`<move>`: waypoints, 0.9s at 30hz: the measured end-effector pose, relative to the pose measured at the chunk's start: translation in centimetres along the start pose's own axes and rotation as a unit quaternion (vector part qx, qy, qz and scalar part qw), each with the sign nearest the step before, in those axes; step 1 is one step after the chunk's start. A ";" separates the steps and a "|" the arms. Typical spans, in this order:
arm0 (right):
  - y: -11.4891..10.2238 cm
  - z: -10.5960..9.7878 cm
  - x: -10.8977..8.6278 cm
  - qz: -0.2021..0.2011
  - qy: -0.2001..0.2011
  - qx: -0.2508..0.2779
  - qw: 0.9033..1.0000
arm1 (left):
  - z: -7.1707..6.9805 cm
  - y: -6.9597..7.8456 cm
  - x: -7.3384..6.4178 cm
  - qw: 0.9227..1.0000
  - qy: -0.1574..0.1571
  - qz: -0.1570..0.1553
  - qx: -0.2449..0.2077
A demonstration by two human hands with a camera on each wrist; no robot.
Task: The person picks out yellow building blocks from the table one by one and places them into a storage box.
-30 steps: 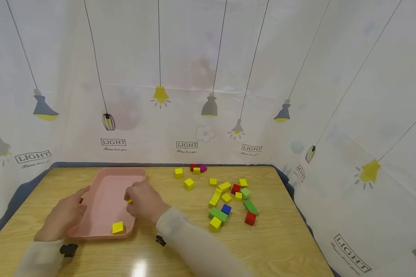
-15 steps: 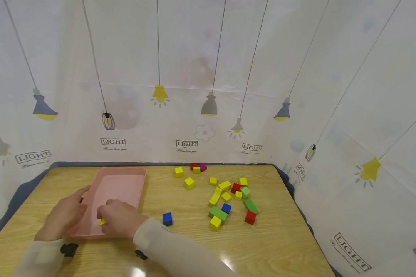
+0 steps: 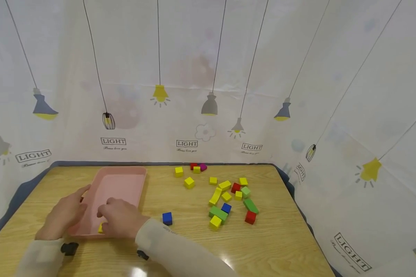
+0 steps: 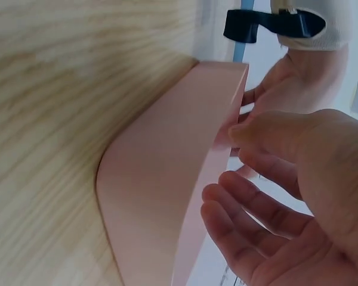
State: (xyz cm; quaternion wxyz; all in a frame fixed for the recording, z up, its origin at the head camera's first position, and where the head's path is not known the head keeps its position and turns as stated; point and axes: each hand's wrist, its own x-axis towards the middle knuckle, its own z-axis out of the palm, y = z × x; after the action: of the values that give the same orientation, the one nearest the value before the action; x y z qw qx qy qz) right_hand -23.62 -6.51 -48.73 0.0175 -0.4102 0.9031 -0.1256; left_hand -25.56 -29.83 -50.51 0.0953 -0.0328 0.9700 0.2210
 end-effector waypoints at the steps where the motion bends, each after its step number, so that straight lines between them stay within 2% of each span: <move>1: 0.2 -0.1 -0.2 0.004 0.002 0.002 1.000 | 0.0 0.0 0.0 1.000 -0.002 -0.005 0.000; 7: 1.5 -0.8 -1.1 0.055 0.007 0.021 0.998 | 0.0 0.2 0.0 1.000 -0.011 -0.026 -0.002; 11: 2.6 -1.2 -1.6 0.080 0.013 0.027 0.996 | 0.0 0.3 0.0 1.000 -0.010 -0.026 0.002; 19: 5.1 -1.6 -2.4 0.115 0.026 0.022 0.993 | 0.1 0.3 0.0 1.000 -0.006 -0.021 0.006; 27: 8.1 -1.9 -3.4 0.123 0.052 0.012 0.991 | 0.1 0.2 0.2 1.000 -0.004 -0.019 0.010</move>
State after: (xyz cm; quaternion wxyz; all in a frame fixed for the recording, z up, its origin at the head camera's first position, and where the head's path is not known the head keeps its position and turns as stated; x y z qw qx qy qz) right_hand -27.58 1.51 -49.09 -0.0097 -0.2885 0.9449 -0.1542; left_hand -25.74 -29.59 -50.51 0.1033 -0.0491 0.9711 0.2095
